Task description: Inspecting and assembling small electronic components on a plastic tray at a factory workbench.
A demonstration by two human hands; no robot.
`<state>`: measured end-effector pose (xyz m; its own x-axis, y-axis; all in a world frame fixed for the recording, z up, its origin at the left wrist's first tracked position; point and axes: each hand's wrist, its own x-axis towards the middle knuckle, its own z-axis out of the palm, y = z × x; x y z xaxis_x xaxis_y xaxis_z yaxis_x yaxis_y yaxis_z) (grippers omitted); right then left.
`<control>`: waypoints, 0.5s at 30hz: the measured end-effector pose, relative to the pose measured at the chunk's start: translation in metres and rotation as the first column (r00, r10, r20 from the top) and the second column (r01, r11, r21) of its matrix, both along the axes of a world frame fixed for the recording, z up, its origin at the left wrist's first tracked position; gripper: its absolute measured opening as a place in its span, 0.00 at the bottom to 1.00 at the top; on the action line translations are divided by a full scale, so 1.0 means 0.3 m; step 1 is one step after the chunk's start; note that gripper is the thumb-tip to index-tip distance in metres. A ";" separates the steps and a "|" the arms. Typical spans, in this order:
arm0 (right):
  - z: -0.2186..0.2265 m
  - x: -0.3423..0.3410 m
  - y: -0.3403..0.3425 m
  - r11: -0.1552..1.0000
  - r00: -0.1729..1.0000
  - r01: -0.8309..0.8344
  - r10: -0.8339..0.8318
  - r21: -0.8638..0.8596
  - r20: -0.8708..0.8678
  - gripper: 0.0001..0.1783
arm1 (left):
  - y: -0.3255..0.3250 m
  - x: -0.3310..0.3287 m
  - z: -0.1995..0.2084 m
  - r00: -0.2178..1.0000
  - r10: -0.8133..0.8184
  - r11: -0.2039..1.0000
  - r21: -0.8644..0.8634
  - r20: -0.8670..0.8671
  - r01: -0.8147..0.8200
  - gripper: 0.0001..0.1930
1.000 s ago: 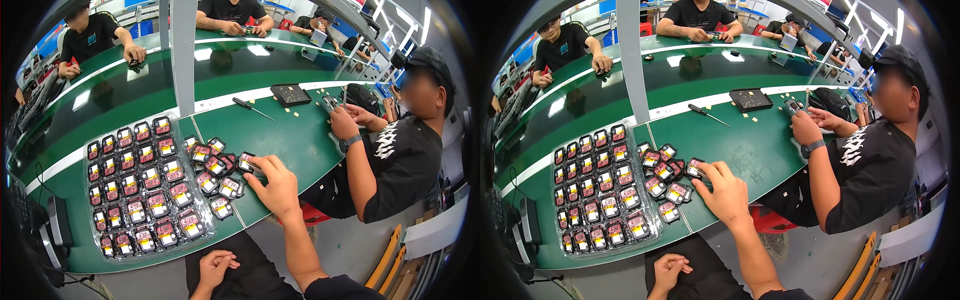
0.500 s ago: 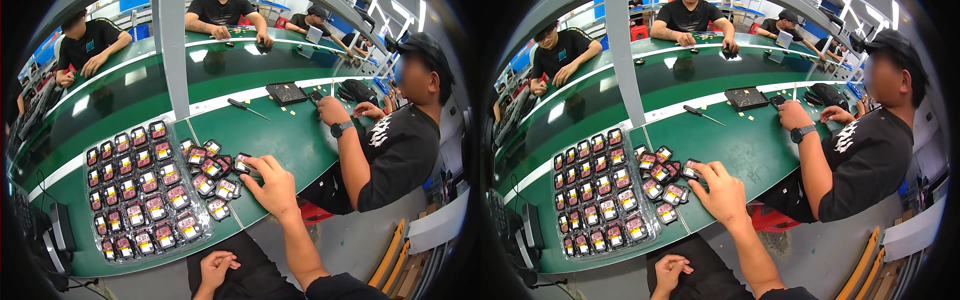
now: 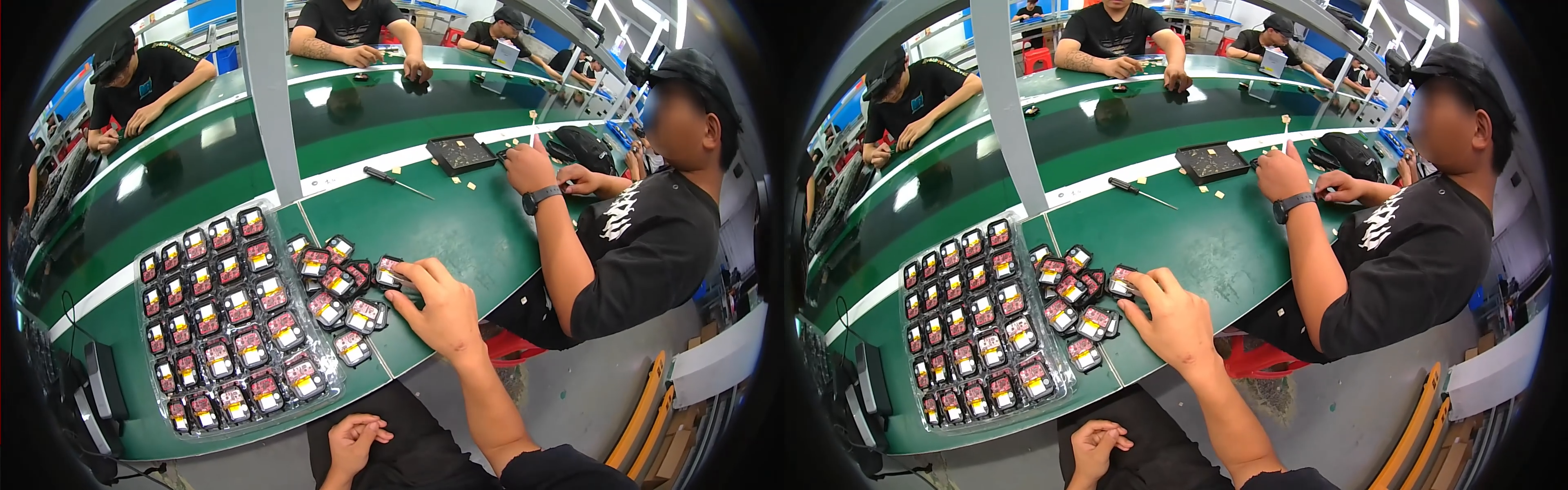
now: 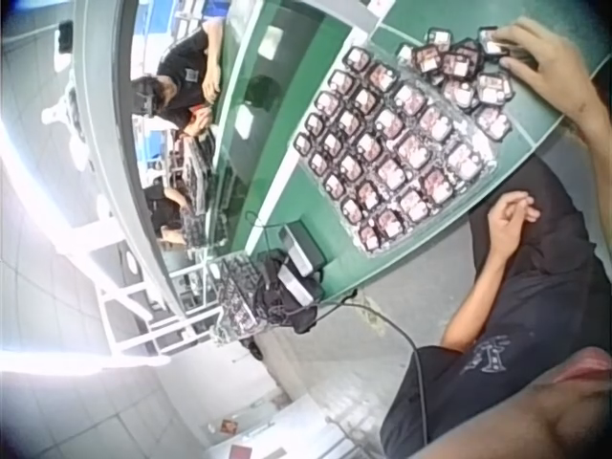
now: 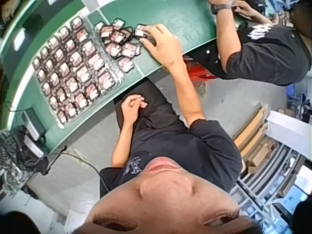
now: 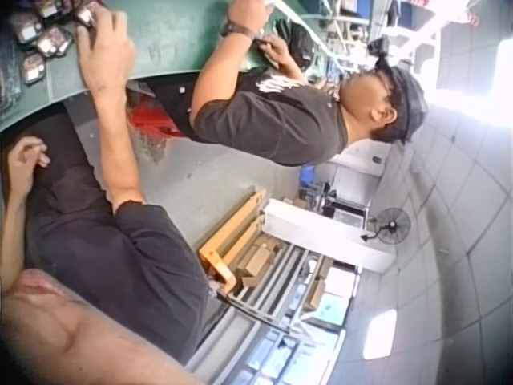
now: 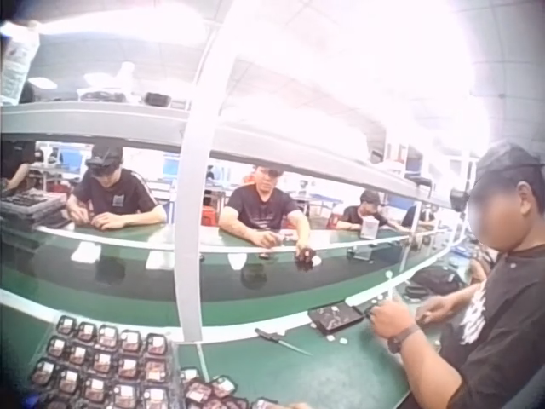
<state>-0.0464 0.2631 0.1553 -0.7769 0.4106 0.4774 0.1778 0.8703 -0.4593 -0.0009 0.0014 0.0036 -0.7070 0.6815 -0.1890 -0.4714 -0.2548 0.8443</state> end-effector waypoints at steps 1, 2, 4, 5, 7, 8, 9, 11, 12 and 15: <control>0.001 -0.001 0.000 1.000 1.000 -0.002 0.002 0.007 0.004 0.17 | 0.000 0.000 -0.003 1.000 0.001 1.000 0.001 -0.004 -0.001 0.07; 0.000 0.000 0.001 1.000 1.000 -0.001 0.001 0.007 0.004 0.17 | 0.000 0.001 -0.003 1.000 0.000 1.000 0.001 -0.004 0.000 0.07; -0.001 0.001 0.002 1.000 1.000 -0.001 0.001 0.001 -0.004 0.17 | 0.000 0.003 -0.004 1.000 0.004 1.000 0.000 0.004 -0.004 0.07; -0.003 0.000 0.001 1.000 1.000 -0.002 0.002 0.001 -0.004 0.17 | 0.000 0.003 -0.003 1.000 0.005 1.000 -0.001 0.004 -0.005 0.07; -0.004 -0.001 0.002 1.000 1.000 -0.004 0.004 -0.001 -0.003 0.17 | -0.002 0.002 -0.001 1.000 0.010 1.000 -0.001 0.002 -0.010 0.07; -0.004 -0.001 0.001 1.000 1.000 -0.005 0.005 -0.001 -0.003 0.17 | -0.003 0.002 -0.002 1.000 0.011 1.000 -0.001 0.002 -0.011 0.07; -0.003 -0.001 0.001 1.000 1.000 -0.004 0.004 0.000 -0.006 0.17 | -0.003 0.002 -0.003 1.000 0.010 1.000 -0.001 0.001 -0.010 0.07; -0.001 0.000 0.000 1.000 1.000 -0.002 0.002 0.001 -0.009 0.17 | -0.003 0.001 -0.004 1.000 0.009 1.000 0.001 0.000 -0.009 0.07; 0.000 0.001 0.001 1.000 1.000 -0.001 0.001 -0.001 -0.003 0.17 | -0.003 0.001 -0.004 1.000 0.007 1.000 0.000 -0.001 -0.007 0.07; 0.003 0.002 -0.001 1.000 1.000 0.003 -0.002 -0.005 0.004 0.17 | -0.001 -0.001 -0.002 1.000 0.003 1.000 -0.004 0.000 -0.003 0.07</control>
